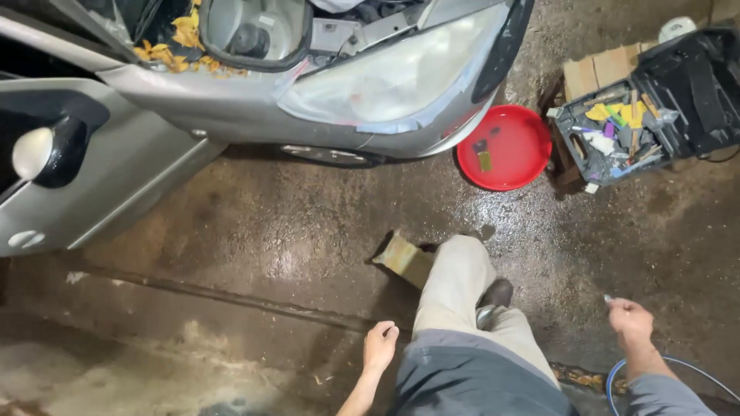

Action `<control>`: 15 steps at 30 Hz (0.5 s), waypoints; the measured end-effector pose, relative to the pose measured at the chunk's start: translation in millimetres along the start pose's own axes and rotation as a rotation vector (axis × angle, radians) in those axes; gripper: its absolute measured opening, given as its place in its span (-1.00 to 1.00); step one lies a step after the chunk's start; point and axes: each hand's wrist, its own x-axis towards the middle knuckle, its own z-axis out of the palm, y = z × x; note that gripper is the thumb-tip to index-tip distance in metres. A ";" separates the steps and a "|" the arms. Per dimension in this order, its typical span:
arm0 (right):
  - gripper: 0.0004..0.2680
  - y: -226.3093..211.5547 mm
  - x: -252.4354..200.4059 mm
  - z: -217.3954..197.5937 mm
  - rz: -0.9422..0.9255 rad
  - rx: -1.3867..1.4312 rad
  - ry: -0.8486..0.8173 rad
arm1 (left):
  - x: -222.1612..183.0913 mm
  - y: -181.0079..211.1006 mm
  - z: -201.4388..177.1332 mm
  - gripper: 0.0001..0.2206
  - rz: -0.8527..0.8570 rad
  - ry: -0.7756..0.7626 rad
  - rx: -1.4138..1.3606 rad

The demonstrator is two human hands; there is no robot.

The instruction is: The person cleans the headlight of a silver scooter using a yellow sponge and a purple sanding block. They repeatedly dip the tools into a red basin of water and scrub the headlight surface, which is partially covered with masking tape.

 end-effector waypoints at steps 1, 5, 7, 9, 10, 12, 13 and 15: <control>-0.74 35.1 -0.8 0.9 0.061 -0.250 -0.071 | 6.6 10.5 -1.9 -0.62 0.006 0.027 0.000; -0.77 51.3 -7.1 43.3 0.077 -0.085 -0.002 | 85.0 112.5 8.9 -0.66 0.168 0.066 -0.045; -0.86 5.7 -21.7 65.6 0.126 0.349 0.010 | 130.5 176.1 17.3 -0.71 0.237 -0.101 0.130; -0.83 -49.9 -24.2 77.6 0.117 0.348 0.012 | 186.3 228.3 51.8 -0.67 0.298 -0.228 0.175; -0.80 -79.3 -14.8 93.7 0.100 0.348 0.007 | 224.7 254.8 73.7 -0.62 0.356 -0.345 0.220; -0.74 -162.5 48.9 121.0 0.051 0.352 0.004 | 328.4 327.0 138.1 -0.55 0.468 -0.427 0.322; -0.67 -170.9 37.8 133.8 0.071 0.315 -0.034 | 351.6 325.6 163.4 -0.48 0.508 -0.556 0.449; -0.67 -203.6 51.0 164.8 0.061 0.346 -0.063 | 430.7 338.4 229.2 -0.44 0.472 -0.638 0.638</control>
